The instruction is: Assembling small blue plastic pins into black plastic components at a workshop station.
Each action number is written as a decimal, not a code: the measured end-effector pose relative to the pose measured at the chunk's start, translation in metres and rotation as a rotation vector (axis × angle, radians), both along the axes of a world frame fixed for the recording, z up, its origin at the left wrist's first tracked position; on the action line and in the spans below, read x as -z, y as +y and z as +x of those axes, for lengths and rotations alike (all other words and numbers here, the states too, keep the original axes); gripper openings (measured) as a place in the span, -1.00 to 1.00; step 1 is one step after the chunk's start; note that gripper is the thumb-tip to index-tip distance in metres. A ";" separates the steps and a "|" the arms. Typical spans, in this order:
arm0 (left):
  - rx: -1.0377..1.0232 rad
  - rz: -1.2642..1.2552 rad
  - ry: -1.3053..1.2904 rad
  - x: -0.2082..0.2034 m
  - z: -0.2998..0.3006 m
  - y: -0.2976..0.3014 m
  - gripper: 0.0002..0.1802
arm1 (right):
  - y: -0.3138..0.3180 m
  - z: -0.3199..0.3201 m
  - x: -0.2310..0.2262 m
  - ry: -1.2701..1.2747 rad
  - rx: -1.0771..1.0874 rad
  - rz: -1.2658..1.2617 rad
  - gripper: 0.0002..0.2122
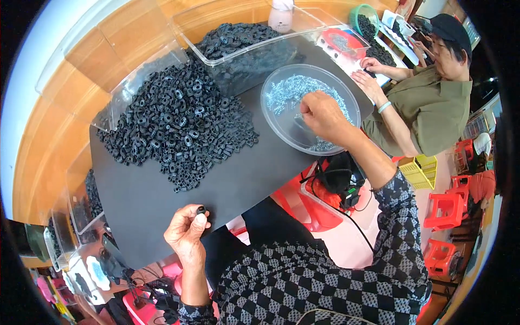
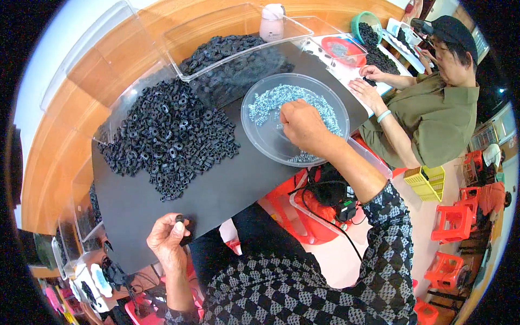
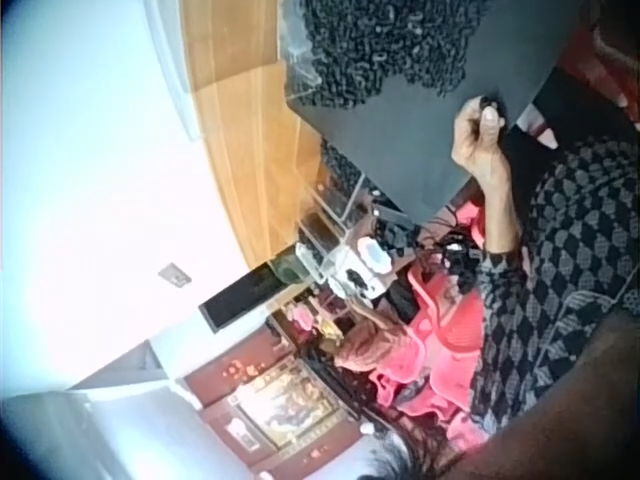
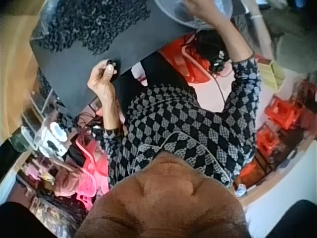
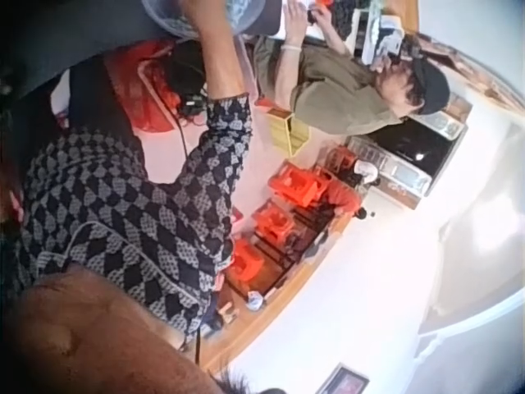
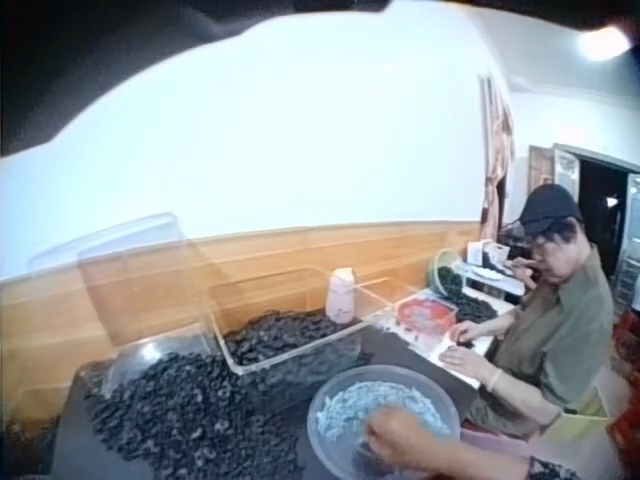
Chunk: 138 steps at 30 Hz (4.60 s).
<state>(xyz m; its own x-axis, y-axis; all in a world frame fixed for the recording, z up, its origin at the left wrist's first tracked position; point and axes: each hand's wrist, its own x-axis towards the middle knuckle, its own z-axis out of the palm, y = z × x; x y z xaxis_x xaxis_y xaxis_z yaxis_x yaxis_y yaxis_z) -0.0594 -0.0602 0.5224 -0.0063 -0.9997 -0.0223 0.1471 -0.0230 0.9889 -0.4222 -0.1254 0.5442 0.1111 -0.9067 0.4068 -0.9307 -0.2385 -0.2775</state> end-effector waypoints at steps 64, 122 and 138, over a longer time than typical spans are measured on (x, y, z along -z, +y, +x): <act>-0.022 0.073 0.216 -0.010 0.029 0.002 -0.82 | 0.000 0.217 0.004 0.081 -0.505 -0.119 -0.84; -0.007 -0.001 0.297 -0.029 -0.003 0.008 -0.80 | 0.038 0.194 -0.048 -0.792 -0.573 0.292 -0.95; 0.093 0.034 0.256 -0.026 0.003 0.010 -0.80 | 0.038 0.190 -0.040 -0.605 -0.646 0.211 -0.92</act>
<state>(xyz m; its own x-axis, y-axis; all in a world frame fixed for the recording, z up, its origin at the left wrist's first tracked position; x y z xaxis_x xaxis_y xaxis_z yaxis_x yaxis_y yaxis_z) -0.0559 -0.0503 0.5481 -0.1081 -0.9933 -0.0415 0.3875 -0.0806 0.9183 -0.2325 -0.0870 0.5838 0.4453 -0.8041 0.3938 -0.3147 -0.5523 -0.7720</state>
